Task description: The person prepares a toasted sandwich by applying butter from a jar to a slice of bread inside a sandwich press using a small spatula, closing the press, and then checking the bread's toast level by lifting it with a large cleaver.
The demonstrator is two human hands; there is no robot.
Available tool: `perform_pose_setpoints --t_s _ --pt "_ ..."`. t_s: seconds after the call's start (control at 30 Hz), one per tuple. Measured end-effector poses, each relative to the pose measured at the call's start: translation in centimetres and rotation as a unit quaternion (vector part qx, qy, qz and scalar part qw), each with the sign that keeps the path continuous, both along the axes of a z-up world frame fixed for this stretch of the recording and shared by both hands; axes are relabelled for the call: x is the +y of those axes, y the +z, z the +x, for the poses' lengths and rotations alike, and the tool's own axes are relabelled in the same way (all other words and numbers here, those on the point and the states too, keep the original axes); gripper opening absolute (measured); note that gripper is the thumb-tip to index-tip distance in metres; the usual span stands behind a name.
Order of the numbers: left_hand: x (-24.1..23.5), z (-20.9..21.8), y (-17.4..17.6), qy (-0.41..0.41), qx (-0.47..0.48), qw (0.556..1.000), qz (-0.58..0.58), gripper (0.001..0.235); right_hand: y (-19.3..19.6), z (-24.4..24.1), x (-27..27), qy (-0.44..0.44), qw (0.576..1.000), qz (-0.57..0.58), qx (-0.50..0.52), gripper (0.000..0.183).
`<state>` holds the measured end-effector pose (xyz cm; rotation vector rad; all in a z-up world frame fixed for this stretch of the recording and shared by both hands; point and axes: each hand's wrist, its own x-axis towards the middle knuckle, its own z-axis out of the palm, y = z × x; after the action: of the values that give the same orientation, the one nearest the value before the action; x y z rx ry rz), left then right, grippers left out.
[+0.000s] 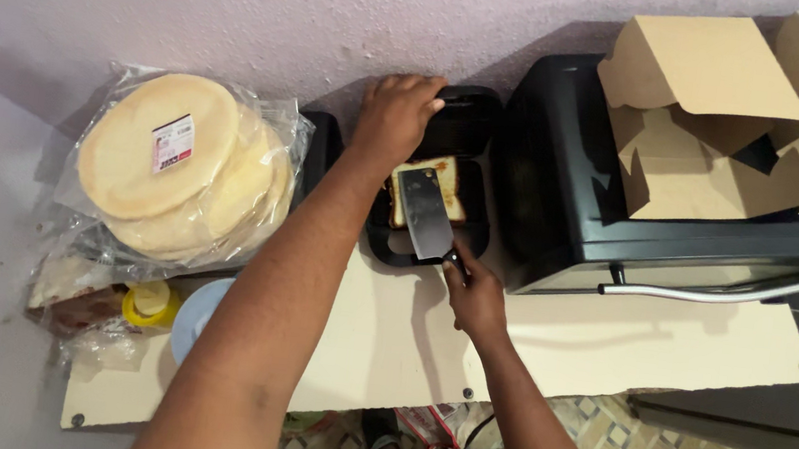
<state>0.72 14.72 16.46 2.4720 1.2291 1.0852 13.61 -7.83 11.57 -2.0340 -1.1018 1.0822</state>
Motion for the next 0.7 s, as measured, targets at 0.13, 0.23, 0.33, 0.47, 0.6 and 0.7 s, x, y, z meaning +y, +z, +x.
perform_pose_setpoints --t_s 0.13,0.23,0.33,0.47,0.6,0.7 --pt "0.4 -0.2 -0.3 0.008 0.013 1.000 -0.020 0.033 0.0 0.6 0.7 -0.035 0.999 0.000 0.020 0.052" --pt "0.2 -0.6 -0.1 0.000 0.023 0.999 -0.024 0.036 -0.5 0.6 1.9 -0.040 0.999 0.001 0.013 0.051" --pt "-0.6 -1.1 -0.2 -0.021 0.037 0.998 -0.046 0.039 -0.5 0.6 1.5 -0.041 0.999 0.006 0.006 0.051" --pt "-1.8 -1.3 0.1 -0.038 0.049 0.996 -0.058 0.041 0.0 -1.2 0.8 -0.032 0.998 0.041 0.044 0.050" --pt "-3.2 -1.5 -0.1 -0.042 0.047 0.996 -0.066 0.041 0.7 -2.3 1.1 -0.025 0.999 0.007 0.042 0.050" --pt "-5.6 -1.7 -0.3 -0.046 0.049 0.997 -0.039 0.042 1.2 -2.3 0.8 -0.026 0.999 -0.002 0.039 0.050"
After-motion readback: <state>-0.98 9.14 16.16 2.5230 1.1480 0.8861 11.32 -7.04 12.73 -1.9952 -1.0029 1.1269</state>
